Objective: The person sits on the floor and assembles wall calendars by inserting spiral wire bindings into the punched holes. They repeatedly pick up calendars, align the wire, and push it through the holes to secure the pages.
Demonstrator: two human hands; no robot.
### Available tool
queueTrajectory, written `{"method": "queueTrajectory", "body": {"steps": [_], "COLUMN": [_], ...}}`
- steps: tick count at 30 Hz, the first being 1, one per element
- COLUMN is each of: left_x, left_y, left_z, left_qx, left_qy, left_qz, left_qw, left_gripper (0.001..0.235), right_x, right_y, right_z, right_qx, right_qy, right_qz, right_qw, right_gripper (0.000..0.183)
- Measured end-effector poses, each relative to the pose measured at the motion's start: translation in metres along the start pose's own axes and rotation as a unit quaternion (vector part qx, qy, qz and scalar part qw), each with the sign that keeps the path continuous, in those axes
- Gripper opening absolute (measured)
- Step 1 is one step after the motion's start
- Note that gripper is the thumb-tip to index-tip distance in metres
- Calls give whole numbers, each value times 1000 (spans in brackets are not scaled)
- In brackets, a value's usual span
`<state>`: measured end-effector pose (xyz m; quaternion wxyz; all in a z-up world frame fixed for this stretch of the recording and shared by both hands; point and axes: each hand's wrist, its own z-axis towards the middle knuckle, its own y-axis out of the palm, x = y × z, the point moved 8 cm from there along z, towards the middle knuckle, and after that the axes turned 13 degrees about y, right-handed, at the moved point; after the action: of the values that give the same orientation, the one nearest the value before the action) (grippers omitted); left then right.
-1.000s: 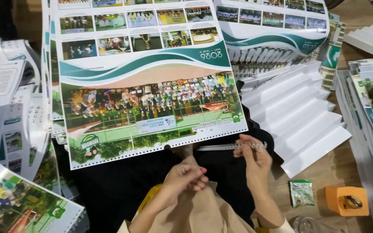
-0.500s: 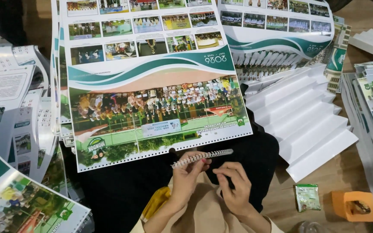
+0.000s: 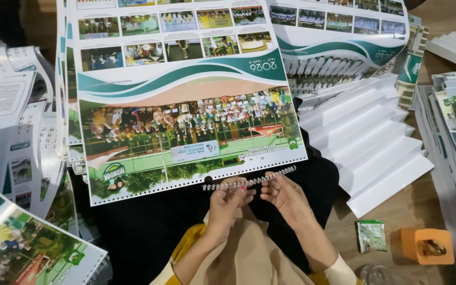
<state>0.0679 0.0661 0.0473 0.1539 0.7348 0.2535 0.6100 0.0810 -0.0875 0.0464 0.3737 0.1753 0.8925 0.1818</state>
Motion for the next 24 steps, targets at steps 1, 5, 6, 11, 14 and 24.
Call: {"method": "queueTrajectory", "body": {"steps": [1, 5, 6, 11, 14, 24], "left_x": [-3, -7, -11, -14, -6, -19], "left_y": [0, 3, 5, 6, 7, -7], "left_z": [0, 1, 2, 5, 7, 16], "left_qx": [13, 62, 56, 80, 85, 105], "left_qy": [-26, -108, -113, -141, -139, -141], "left_qz": [-30, -81, -82, -72, -57, -48], "left_qw": [999, 989, 989, 984, 985, 983], "left_gripper": [17, 38, 38, 35, 26, 29], "right_x": [-6, -22, -26, -34, -38, -34], "right_y": [-3, -11, -12, -17, -18, -20], "right_z": [-1, -6, -8, -9, -7, 5], "right_qx": [26, 119, 125, 172, 170, 182], "right_qy": [-15, -46, -49, -30, -31, -13], "right_qz": [-15, -42, -40, -58, -80, -94], "right_qw": [999, 991, 990, 983, 982, 979], "right_gripper": [25, 28, 28, 29, 24, 21]}}
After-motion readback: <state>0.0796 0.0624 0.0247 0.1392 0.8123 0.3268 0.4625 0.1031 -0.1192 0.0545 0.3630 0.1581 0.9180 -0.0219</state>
